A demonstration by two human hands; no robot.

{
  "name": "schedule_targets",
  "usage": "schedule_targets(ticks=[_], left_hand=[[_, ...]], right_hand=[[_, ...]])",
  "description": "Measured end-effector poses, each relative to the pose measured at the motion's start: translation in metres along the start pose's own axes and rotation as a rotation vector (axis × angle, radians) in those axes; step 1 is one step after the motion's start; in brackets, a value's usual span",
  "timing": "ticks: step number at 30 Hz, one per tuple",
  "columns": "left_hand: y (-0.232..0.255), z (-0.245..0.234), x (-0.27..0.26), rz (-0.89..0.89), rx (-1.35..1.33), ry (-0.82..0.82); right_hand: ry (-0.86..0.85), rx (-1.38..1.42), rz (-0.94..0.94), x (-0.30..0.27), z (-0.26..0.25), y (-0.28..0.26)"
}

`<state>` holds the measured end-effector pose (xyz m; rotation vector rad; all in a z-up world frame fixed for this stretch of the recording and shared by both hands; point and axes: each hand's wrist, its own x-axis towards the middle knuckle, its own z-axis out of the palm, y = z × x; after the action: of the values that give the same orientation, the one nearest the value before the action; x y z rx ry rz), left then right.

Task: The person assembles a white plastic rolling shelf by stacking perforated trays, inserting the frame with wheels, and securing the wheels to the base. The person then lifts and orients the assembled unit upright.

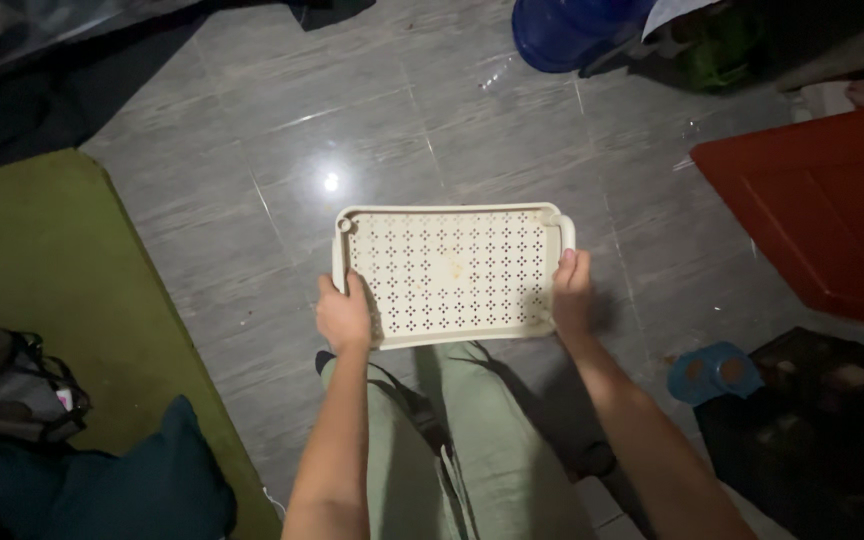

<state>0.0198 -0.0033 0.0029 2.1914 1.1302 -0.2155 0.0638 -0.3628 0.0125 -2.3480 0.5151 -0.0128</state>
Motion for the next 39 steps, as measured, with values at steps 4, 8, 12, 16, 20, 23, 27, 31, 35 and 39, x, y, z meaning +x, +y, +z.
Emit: schedule_targets(ticks=[4,8,12,16,20,23,27,31,35,39], left_hand=[[-0.007,0.002,-0.001,-0.022,-0.007,0.004],[-0.019,-0.006,0.020,-0.049,-0.030,-0.035],[-0.046,-0.026,0.022,-0.120,-0.079,-0.025],[-0.081,-0.051,0.016,-0.189,-0.053,0.018],[-0.098,-0.069,0.008,-0.221,-0.040,0.074],[-0.104,-0.079,0.003,-0.235,0.008,0.060],[-0.104,-0.082,0.010,-0.226,0.052,0.063],[-0.104,-0.077,0.019,-0.218,0.066,0.028],[-0.107,-0.071,0.024,-0.219,0.088,0.023],[-0.104,-0.074,0.030,-0.171,0.077,0.098]], right_hand=[[-0.037,0.173,-0.065,0.001,0.009,0.023],[-0.185,0.619,0.302,0.005,0.034,0.038],[-0.311,0.704,0.429,-0.016,0.045,0.022],[-0.378,0.597,0.329,-0.046,0.047,-0.016],[-0.413,0.427,0.276,-0.068,0.050,-0.053],[-0.358,0.303,0.269,-0.086,0.047,-0.074],[-0.295,0.214,0.238,-0.100,0.045,-0.081],[-0.240,0.157,0.237,-0.111,0.049,-0.055],[-0.111,0.014,0.104,-0.116,0.061,-0.040],[-0.106,-0.048,0.083,-0.114,0.071,-0.047]])
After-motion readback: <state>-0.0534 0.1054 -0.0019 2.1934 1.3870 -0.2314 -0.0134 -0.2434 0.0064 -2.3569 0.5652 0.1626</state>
